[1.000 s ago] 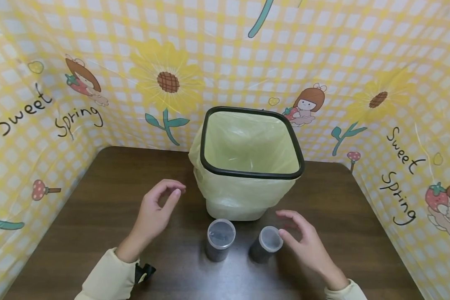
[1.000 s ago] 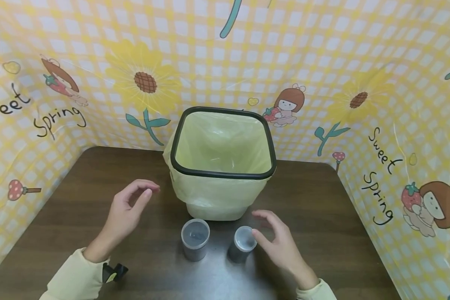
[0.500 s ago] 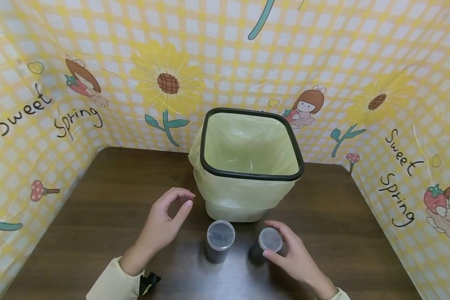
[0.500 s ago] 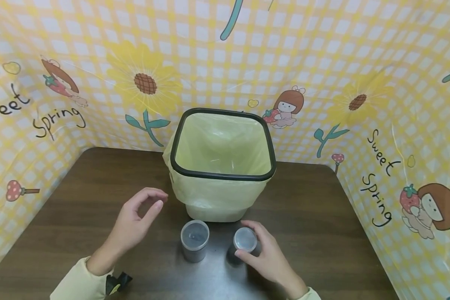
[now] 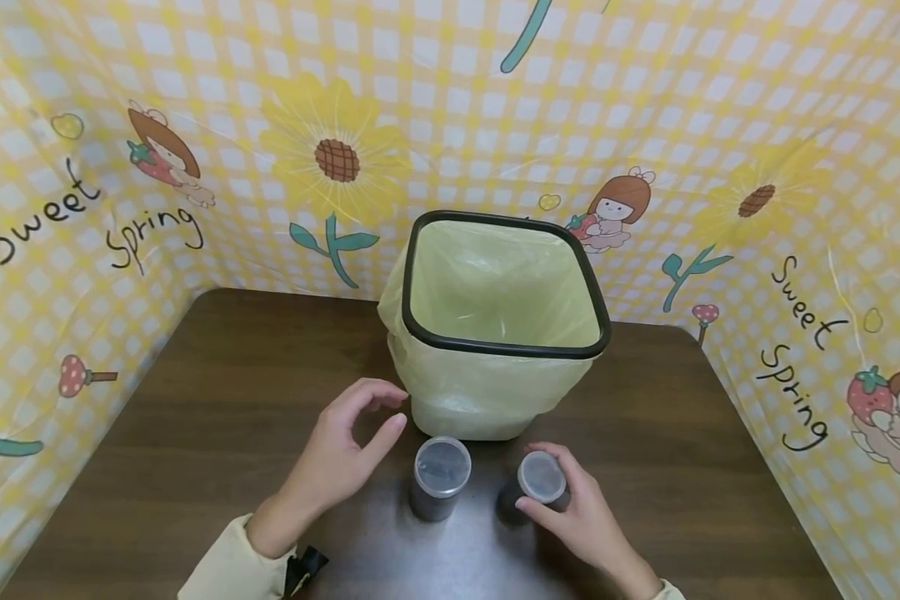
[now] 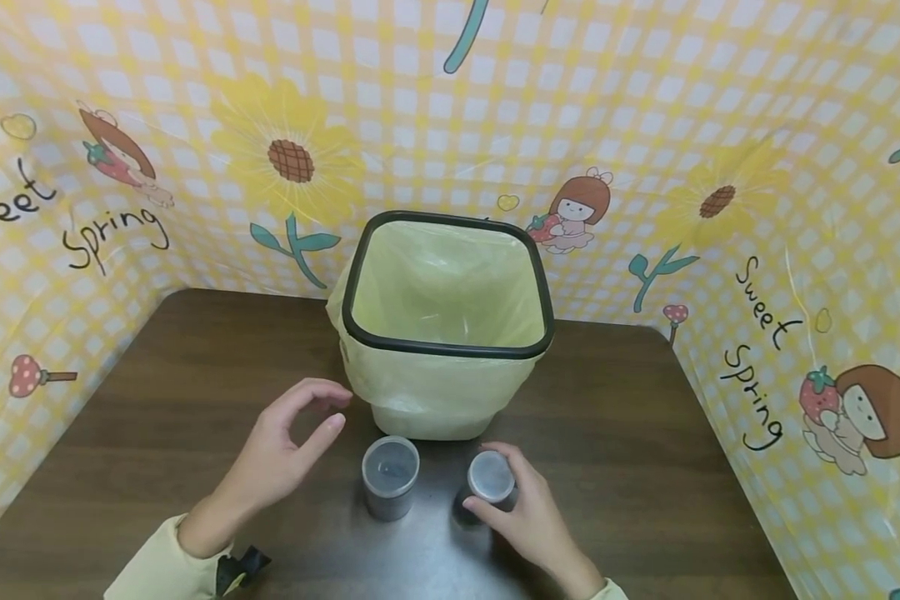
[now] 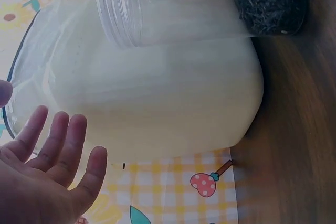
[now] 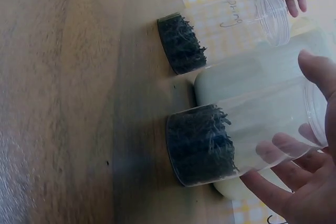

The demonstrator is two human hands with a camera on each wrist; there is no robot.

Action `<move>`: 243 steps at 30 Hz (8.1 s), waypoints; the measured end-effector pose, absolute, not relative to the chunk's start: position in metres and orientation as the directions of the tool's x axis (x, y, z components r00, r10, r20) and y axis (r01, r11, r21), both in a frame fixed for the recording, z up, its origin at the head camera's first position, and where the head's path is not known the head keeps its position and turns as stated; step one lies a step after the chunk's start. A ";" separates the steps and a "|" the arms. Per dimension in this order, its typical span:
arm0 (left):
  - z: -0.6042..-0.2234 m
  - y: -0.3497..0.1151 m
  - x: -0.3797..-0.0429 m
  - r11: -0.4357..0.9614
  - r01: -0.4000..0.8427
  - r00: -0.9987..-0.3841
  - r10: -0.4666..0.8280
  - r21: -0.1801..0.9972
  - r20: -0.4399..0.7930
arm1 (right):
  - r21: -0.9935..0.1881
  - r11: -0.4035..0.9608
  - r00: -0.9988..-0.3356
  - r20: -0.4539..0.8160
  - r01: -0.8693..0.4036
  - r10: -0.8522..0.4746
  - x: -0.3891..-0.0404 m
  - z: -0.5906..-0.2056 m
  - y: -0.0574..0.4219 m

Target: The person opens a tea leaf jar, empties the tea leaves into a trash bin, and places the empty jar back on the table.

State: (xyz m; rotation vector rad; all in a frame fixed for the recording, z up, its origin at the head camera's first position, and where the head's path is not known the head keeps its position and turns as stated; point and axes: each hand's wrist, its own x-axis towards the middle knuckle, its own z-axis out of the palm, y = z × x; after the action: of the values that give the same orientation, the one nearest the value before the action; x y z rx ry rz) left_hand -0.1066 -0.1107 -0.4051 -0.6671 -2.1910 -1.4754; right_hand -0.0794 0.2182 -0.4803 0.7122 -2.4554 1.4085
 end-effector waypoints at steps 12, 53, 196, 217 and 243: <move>-0.397 -0.106 -0.104 0.314 0.619 -0.784 0.191 0.720 0.591 | -0.771 0.419 -0.877 0.421 -0.480 -0.230 -0.076 -0.472 0.215; -0.365 -0.075 -0.096 0.327 0.700 -0.714 0.305 0.635 0.630 | -0.899 -0.071 -0.847 0.433 -0.433 -0.309 -0.074 -0.352 0.191; -0.371 -0.036 -0.098 0.372 0.460 -0.866 0.386 0.806 0.317 | -0.782 -0.527 -0.875 0.464 -0.333 -0.135 -0.078 -0.352 0.125; -0.372 -0.037 -0.099 0.370 0.472 -0.858 0.400 0.800 0.321 | -0.785 -0.535 -0.843 0.489 -0.312 -0.225 -0.082 -0.353 0.133; -0.368 -0.036 -0.097 0.352 0.440 -0.866 0.408 0.826 0.287 | -0.779 -0.558 -0.867 0.459 -0.287 -0.196 -0.081 -0.354 0.133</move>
State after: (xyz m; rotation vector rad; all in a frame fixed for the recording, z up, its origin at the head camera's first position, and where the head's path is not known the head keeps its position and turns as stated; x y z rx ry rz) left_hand -0.0975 -0.0356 -0.3679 -0.8024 -2.5575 -1.5782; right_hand -0.0809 0.1327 -0.3544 0.7936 -1.4502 2.6077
